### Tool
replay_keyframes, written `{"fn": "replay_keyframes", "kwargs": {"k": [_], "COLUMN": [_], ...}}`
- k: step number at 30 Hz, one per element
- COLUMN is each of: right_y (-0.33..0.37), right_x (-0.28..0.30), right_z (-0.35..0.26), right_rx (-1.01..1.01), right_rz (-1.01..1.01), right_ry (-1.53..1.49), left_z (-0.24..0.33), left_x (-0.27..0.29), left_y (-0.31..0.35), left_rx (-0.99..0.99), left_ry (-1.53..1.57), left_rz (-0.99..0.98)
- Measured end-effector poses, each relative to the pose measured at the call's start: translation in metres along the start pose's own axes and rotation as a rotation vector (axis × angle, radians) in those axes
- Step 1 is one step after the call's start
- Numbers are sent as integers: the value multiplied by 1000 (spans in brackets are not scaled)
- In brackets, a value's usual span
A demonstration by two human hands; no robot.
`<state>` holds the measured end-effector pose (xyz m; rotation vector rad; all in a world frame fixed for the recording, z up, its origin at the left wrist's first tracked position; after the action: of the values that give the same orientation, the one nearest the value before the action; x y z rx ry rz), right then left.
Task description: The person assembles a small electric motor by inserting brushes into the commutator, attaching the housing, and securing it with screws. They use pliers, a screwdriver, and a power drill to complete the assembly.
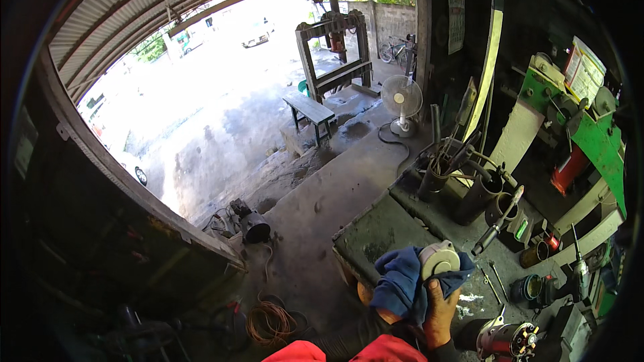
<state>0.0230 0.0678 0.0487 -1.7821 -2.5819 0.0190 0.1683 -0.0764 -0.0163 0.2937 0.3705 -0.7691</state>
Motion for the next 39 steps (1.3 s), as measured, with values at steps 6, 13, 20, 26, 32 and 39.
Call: {"fn": "replay_keyframes", "kwargs": {"k": [6, 13, 20, 26, 32, 39], "right_y": [-6, 4, 34, 16, 15, 35], "right_x": [25, 33, -8, 72, 93, 51], "right_z": [2, -53, -51, -44, -11, -31], "right_rx": [185, 658, 926, 304, -306, -203], "right_rz": [76, 178, -410, 180, 266, -202], "right_ry": [24, 577, 1200, 587, -432, 339], "left_z": [3, 18, 58, 43, 15, 36], "left_x": [-9, -49, -63, -34, -10, -28], "left_y": [-5, -19, -23, -46, -35, -34], "left_rx": [-32, -109, -237, -106, -173, -544], "left_ry": [11, 30, 54, 384, -119, -829], "left_rz": [-22, -60, 82, -238, -202, -224]}}
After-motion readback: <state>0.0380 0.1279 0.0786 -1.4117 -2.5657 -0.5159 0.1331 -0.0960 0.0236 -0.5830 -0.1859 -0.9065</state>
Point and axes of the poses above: each hand's wrist, its own y-axis away from the middle knuckle, its own x-axis out of the back of the hand, z = x × y, the point moved 4 cm from there along -y, towards the middle knuckle, and after that the axes turned 14 degrees about y, right-handed, at the moved point
